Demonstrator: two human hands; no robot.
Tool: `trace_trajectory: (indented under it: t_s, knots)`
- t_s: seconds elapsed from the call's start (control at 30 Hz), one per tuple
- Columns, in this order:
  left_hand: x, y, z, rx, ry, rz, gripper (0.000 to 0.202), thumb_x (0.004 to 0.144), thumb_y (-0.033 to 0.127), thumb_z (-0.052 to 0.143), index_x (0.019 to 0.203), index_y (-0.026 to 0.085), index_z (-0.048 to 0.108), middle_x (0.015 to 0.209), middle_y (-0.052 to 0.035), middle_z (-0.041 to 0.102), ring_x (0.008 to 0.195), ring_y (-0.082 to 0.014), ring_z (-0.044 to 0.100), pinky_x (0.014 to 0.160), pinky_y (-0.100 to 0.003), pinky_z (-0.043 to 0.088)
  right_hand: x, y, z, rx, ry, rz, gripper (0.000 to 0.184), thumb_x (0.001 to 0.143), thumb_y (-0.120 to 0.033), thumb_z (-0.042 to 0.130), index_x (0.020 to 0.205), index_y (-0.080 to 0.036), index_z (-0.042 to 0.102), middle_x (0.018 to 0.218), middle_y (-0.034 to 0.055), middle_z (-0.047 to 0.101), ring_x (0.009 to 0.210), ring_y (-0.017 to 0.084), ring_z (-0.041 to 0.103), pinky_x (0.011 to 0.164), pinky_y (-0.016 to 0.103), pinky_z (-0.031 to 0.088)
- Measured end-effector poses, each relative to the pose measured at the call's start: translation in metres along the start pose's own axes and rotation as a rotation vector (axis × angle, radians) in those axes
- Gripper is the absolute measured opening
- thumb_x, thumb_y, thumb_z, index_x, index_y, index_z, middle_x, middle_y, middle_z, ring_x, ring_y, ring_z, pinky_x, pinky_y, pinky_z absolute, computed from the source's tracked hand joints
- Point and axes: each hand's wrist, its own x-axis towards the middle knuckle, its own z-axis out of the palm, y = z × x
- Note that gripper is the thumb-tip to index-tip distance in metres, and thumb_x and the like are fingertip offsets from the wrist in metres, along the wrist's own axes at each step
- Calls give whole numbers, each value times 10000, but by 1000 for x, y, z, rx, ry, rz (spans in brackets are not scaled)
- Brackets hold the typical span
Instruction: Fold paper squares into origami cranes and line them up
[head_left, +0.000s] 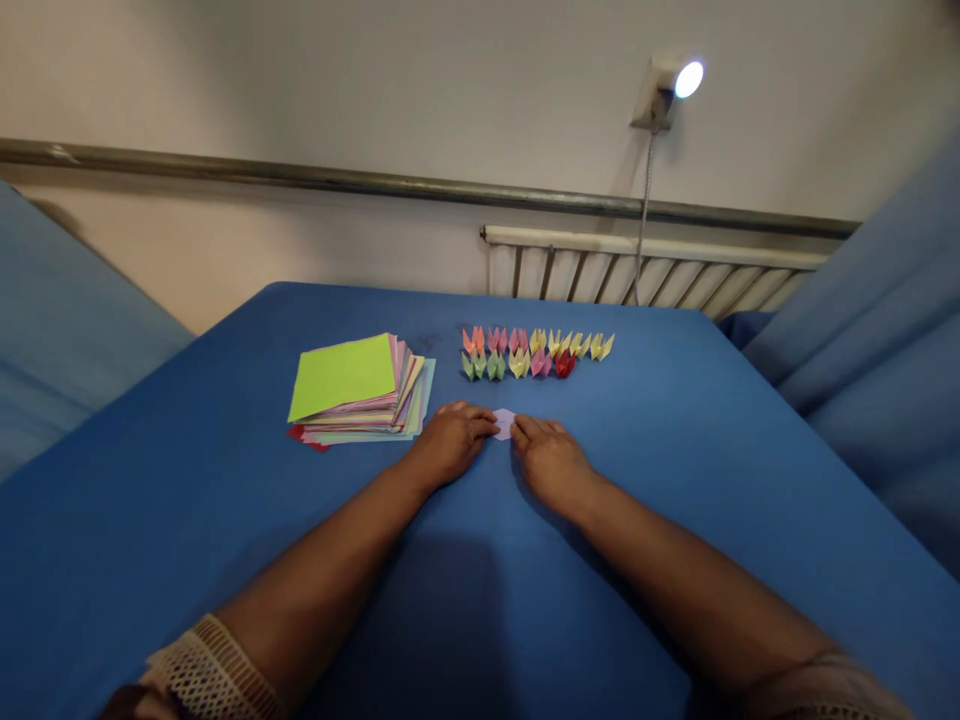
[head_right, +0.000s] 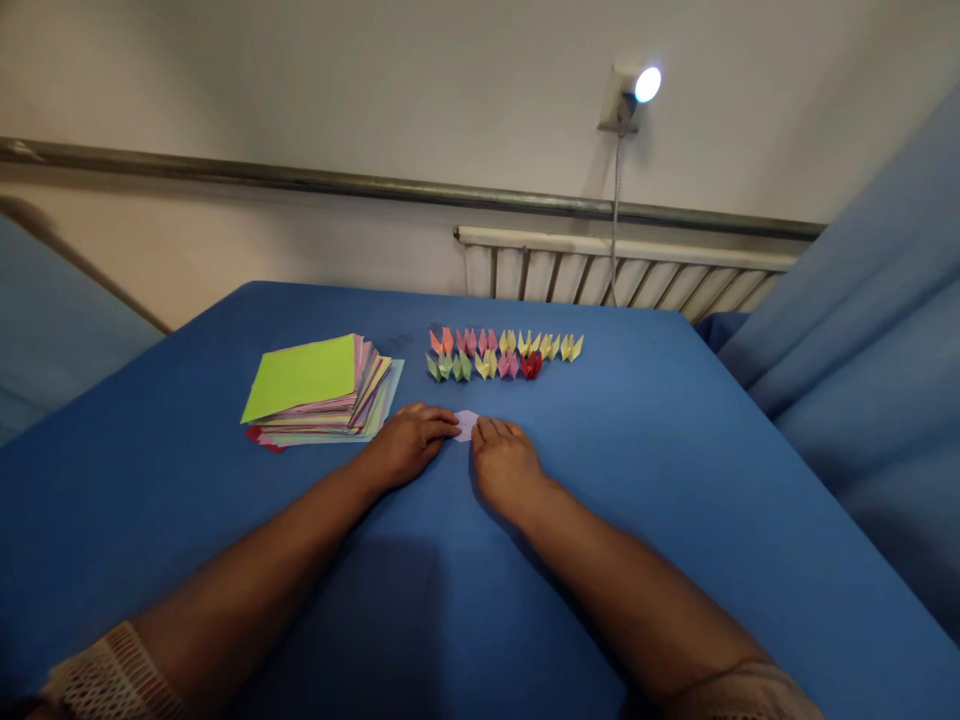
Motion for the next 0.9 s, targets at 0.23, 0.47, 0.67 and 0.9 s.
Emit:
trace_trajectory:
  t_s: [0.23, 0.47, 0.67, 0.9]
  knots:
    - [-1, 0, 1, -1, 8, 1, 304, 842, 150, 519, 1065, 262, 692, 1165, -22, 656, 1024, -213, 566, 901, -401, 413, -9, -1, -7, -13, -97, 2, 508, 920, -154, 335, 1425, -144, 385, 1462, 170, 384, 1305, 300, 372, 993, 438, 341]
    - [-1, -3, 3, -29, 27, 17, 311, 824, 125, 514, 1047, 238, 700, 1156, -32, 657, 1005, -206, 568, 905, -388, 430, -7, 7, -7, -70, -76, 7, 444, 929, -200, 346, 1332, -89, 495, 1448, 160, 414, 1321, 329, 322, 1014, 504, 285]
    - [1, -2, 1, -65, 43, 22, 292, 824, 131, 512, 1020, 226, 706, 1130, -49, 659, 992, -205, 575, 916, -382, 428, -3, -4, -8, -59, 0, 29, 380, 936, -154, 342, 1204, -78, 600, 1317, 177, 535, 1189, 297, 455, 974, 440, 330]
    - [0, -1, 1, -134, 70, 4, 230, 844, 189, 520, 975, 234, 704, 1082, -51, 668, 993, -208, 588, 923, -392, 415, 4, -9, 0, 69, 76, 41, 390, 946, -217, 386, 1314, -171, 508, 1332, 107, 524, 1129, 250, 482, 916, 377, 378]
